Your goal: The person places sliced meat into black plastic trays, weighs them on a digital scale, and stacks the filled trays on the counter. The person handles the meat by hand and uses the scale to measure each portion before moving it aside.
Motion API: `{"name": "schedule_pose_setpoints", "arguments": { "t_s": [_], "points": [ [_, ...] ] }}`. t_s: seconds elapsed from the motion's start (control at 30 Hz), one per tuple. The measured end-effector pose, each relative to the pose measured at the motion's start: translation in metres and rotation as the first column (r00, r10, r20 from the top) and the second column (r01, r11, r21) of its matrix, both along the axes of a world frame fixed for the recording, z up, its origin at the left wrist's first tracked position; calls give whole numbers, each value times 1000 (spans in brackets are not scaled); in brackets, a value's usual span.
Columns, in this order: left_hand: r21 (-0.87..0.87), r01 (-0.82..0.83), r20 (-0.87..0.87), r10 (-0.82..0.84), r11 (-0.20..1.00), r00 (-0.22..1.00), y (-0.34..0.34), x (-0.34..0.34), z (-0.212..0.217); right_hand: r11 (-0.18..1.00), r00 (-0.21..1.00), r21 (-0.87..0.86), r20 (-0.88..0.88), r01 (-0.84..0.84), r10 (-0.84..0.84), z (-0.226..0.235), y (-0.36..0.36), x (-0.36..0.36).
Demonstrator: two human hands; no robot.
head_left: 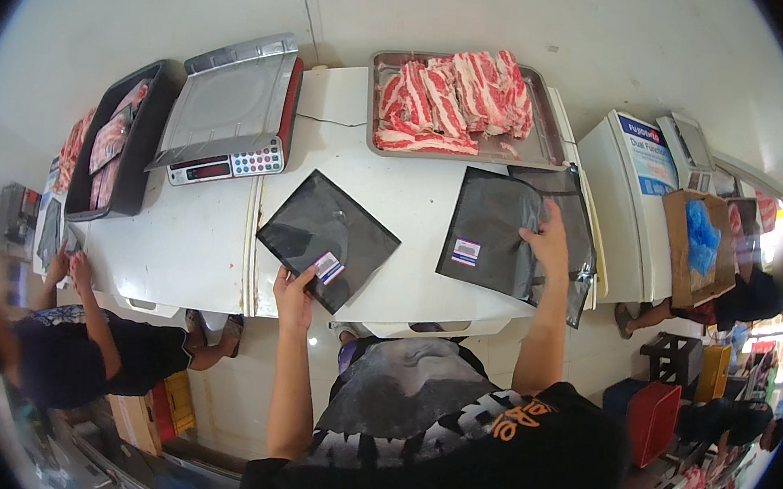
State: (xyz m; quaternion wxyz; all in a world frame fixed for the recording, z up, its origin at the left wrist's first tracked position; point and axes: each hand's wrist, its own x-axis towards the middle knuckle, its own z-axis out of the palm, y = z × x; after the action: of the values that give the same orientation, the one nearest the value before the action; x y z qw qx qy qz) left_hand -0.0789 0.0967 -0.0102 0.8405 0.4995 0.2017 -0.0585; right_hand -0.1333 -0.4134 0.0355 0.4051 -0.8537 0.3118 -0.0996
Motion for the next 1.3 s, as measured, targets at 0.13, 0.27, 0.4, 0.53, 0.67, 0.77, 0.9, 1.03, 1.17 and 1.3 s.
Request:
{"name": "schedule_pose_setpoints", "arguments": {
  "t_s": [0.13,0.27,0.4,0.53,0.67,0.77,0.9,1.03,1.17,1.3],
  "points": [
    [21,-20,-2,20,1000,1000,-1,-9,9,995,996,-38,-17,88,-89,22,-49,-16],
    [30,110,-117,-106,993,988,-9,-26,23,682,922,-717,-152,146,-357,30,-43,-14],
    [56,153,-27,-151,987,988,5,-35,4,916,963,-400,256,33,78,17,-32,38],
    [-135,-26,39,32,991,999,20,-30,23,959,914,-232,331,-160,233,12,19,118],
    [114,10,28,-13,993,1000,13,-26,35,919,955,-298,68,-257,289,0,35,206],
    [363,180,-95,-156,914,983,9,-36,21,859,920,-328,-121,-392,373,-22,31,237],
    [432,378,-302,-263,819,916,11,-47,34,860,941,-384,-102,-337,323,-27,48,243],
    [489,442,-315,-320,752,893,17,-54,26,891,945,-315,-80,-327,318,-19,52,234],
    [529,444,-284,-343,723,895,18,-57,24,888,933,-315,22,-335,359,-13,59,228],
    [543,581,-363,-454,606,814,25,-54,28,878,877,-113,80,-464,474,12,57,227]
  ]
}}
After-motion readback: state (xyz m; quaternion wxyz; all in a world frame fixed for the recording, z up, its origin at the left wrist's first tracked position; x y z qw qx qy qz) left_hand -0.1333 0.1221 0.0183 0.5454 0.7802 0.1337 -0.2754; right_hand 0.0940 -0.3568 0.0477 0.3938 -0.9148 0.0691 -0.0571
